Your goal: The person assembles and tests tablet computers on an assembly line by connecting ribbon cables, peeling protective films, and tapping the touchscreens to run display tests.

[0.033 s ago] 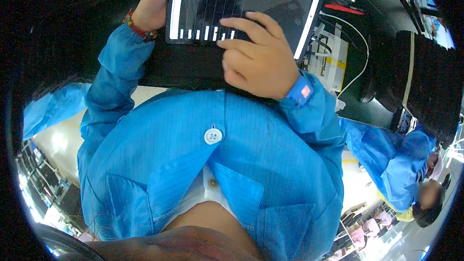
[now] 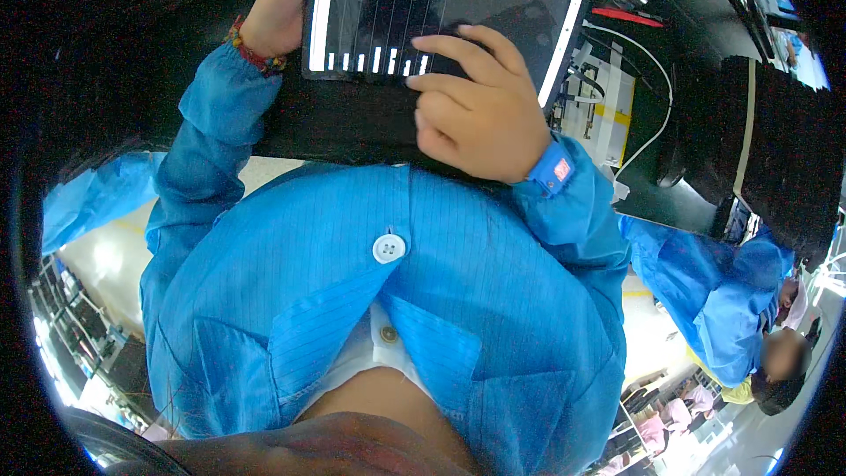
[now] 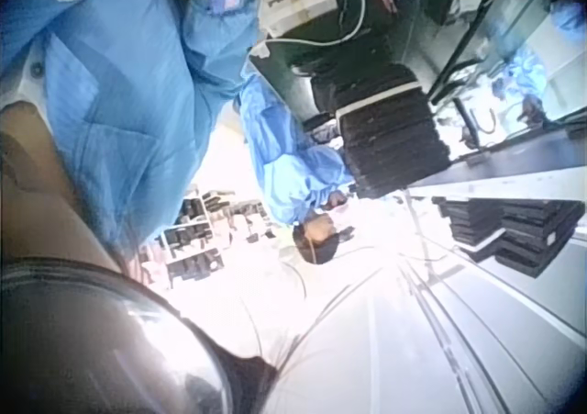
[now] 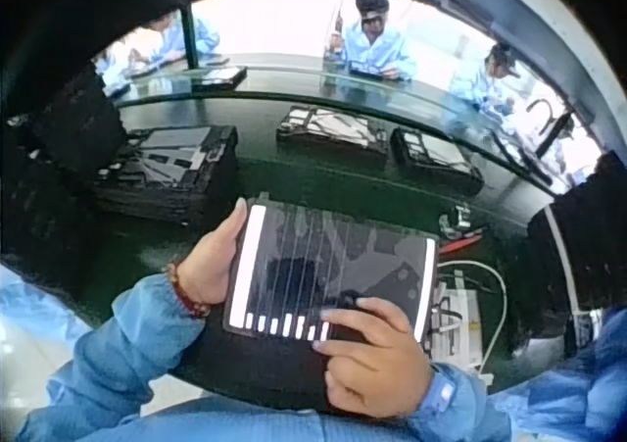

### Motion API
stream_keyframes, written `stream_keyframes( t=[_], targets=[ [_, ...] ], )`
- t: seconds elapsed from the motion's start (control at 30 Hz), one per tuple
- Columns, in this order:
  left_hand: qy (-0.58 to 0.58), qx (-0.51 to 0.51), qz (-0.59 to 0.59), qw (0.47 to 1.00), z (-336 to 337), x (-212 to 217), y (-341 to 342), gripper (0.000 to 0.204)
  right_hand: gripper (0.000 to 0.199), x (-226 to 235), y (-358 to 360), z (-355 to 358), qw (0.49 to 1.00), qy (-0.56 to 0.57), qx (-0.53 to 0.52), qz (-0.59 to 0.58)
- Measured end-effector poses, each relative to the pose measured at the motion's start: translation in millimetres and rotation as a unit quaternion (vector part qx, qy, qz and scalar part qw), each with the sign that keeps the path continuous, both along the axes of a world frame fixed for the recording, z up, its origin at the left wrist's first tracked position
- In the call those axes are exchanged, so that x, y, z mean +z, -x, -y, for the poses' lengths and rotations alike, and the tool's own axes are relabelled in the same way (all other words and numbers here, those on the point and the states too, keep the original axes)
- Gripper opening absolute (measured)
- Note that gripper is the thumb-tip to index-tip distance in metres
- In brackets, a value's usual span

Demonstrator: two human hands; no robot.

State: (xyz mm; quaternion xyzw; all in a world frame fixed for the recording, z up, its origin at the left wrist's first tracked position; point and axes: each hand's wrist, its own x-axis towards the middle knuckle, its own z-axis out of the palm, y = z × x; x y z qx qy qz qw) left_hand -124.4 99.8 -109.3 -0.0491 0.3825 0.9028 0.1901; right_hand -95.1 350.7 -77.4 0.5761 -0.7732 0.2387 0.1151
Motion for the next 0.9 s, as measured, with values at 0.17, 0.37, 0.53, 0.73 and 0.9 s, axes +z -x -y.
stream_keyframes(
  t=[0.17,0.37,0.53,0.73,0.9],
  targets=[
    [0.042,0.026,0.018,0.999,-6,14,-4,0.058,0.009,-7,-3,-12,0.999,-0.023,-0.026,0.005],
    [0.028,-0.006,-0.007,1.0,5,2,-3,0.058,0.009,-8,-7,-5,1.0,-0.01,-0.023,0.01],
    [0.027,-0.002,0.0,1.0,4,2,-4,0.059,0.008,-8,-8,-5,1.0,-0.001,-0.029,0.002],
    [0.014,0.005,-0.007,1.0,3,4,-6,0.058,0.008,-2,-6,-11,0.999,0.006,-0.037,-0.002],
    [0.012,-0.015,-0.02,1.0,5,0,-1,0.058,0.009,-8,-4,-11,0.999,-0.002,-0.041,-0.015]
  ],
)
